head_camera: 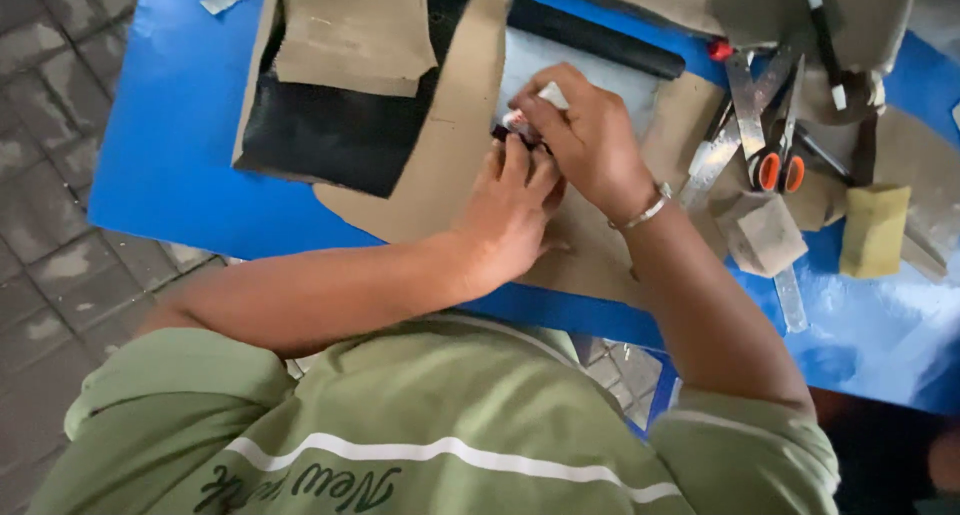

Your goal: Applying glue to leather edges and folding them to assemble a component

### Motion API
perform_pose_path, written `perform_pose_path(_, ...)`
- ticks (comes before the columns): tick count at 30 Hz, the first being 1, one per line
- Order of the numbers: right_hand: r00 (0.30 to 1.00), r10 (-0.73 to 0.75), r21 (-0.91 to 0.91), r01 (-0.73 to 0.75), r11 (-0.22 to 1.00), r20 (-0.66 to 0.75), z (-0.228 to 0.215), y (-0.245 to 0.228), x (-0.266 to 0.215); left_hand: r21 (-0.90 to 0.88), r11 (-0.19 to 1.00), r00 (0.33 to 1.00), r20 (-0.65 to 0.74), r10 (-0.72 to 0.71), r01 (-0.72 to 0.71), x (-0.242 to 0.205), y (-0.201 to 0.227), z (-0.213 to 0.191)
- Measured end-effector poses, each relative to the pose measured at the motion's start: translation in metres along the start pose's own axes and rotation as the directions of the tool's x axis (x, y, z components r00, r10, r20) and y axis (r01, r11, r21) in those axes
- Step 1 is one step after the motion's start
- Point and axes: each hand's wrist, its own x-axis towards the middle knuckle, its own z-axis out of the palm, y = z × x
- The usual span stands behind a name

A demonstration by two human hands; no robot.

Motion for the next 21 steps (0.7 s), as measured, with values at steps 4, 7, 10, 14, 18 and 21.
perform_pose_path(4, 0.998, 0.045, 0.099, -0.048, 0.994, 0.032, -0.012, -0.009, -0.004, 0.09, 0.996, 0.999, 0.034, 0.004, -0.007, -0.003, 0.003, 0.005)
perform_pose_path(7, 0.982, 0.183, -0.111, -0.176, 0.978, 0.051, -0.026, 0.002, -0.014, 0.005, 1.0, 0.996, 0.085, -0.02, 0.019, -0.002, 0.001, 0.011)
perform_pose_path(10, 0.997, 0.078, -0.113, -0.076, 0.991, 0.015, -0.028, 0.016, -0.026, 0.095, 0.995, 0.991, 0.137, 0.001, -0.015, 0.0, -0.004, -0.011)
perform_pose_path(14, 0.998, 0.044, -0.13, -0.05, 0.99, -0.054, -0.027, 0.026, -0.033, -0.051, 0.99, 0.958, 0.248, 0.142, -0.133, 0.012, -0.015, -0.033)
perform_pose_path(18, 0.998, -0.055, -0.361, 0.036, 0.932, -0.043, -0.04, 0.048, -0.042, 0.013, 0.987, 0.959, 0.236, 0.155, -0.163, 0.01, -0.018, -0.027)
perform_pose_path(21, 0.999, -0.036, -0.358, 0.022, 0.934, -0.033, -0.047, 0.045, -0.05, -0.021, 0.985, 0.951, 0.258, 0.169, -0.17, 0.009, -0.019, -0.033)
